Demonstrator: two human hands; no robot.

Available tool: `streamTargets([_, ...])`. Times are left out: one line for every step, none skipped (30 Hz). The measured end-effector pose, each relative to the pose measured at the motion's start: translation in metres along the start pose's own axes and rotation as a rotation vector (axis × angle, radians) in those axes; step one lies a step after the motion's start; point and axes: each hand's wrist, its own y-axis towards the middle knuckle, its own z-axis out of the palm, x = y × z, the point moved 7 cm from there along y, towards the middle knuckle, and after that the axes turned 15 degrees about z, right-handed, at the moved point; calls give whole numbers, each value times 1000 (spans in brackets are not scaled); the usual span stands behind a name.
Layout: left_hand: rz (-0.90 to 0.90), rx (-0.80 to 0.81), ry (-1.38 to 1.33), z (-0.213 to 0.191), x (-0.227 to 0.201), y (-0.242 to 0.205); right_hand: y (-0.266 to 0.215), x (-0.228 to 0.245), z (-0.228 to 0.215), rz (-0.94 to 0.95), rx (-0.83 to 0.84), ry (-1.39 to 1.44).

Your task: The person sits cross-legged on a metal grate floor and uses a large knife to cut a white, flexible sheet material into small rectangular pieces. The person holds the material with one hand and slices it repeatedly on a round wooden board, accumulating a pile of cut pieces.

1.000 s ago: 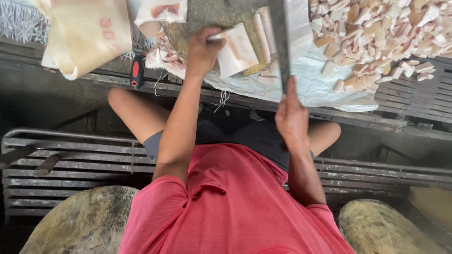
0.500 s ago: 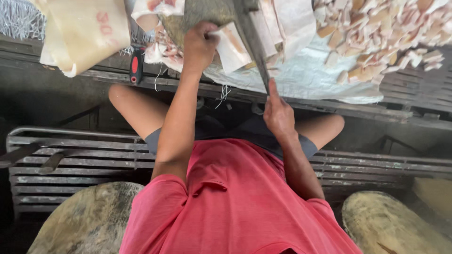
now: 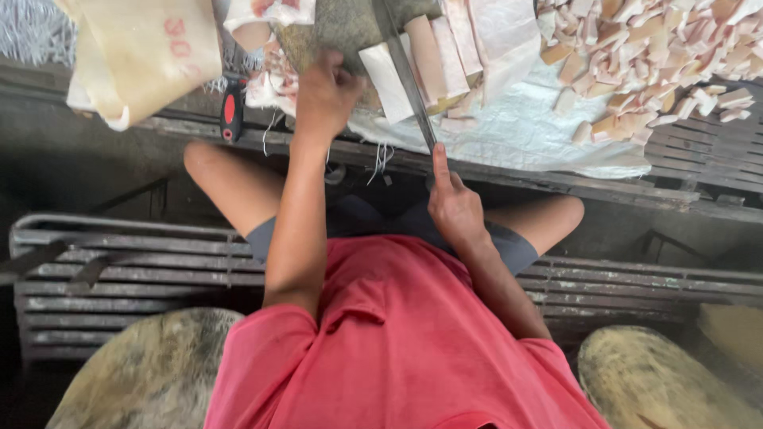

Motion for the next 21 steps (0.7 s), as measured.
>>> streamTargets([25,16,28,6,-5,6,4,-3,7,70,130,-56])
streamTargets([20,49,66,12,-10,-2,5,2,-1,45,98,29])
streamTargets([16,82,103,19,-15,-10,11,1,-10,20,65,115])
streamTargets([31,86,73,34,-23,-8,20,-8,-24,-7,-6,186])
streamTargets([46,91,42,49,-31,-7,20,-19,-33,42,-40,230])
streamTargets([40,89,20,56,-33,-7,18,-24,-36,83,-54,279])
streamTargets([37,82,6,64,-31,-3,18,-29,-36,124,-68,327])
streamTargets([30,86,-11,74,-29,-2,14,-39,-34,208,-39,464])
streamTargets([23,90,-29,85,-26,-2,10,-49,-31,292,-9,601])
streamTargets([84,88,1,96,-30,4,10,-60,-30,369,17,737])
streamTargets([146,87,30,106,-35,9,11,-67,-31,391,4,798])
streamTargets([209,88,59,112,-41,16,12,-74,-31,414,-10,860])
streamTargets([224,161,76,118,-43,27,13,-82,-29,436,-25,922])
streamTargets([238,237,89,121,-49,37,13,-88,-28,442,-23,931])
streamTargets([253,313,101,122,-59,44,12,-94,-26,448,-22,940])
streamTargets([150,482,158,123,-60,47,11,-99,-23,454,-17,951])
streamTargets([46,652,215,119,-60,50,9,-104,-21,467,-19,946])
streamTargets([-57,817,277,113,-58,50,8,-107,-18,473,-21,947])
streamTargets([179,799,489,109,-77,61,8,-109,-15,480,-24,947])
streamTargets([414,772,695,110,-92,68,8,-111,-12,483,-21,962])
streamTargets([653,731,896,114,-104,73,8,-111,-8,486,-19,977])
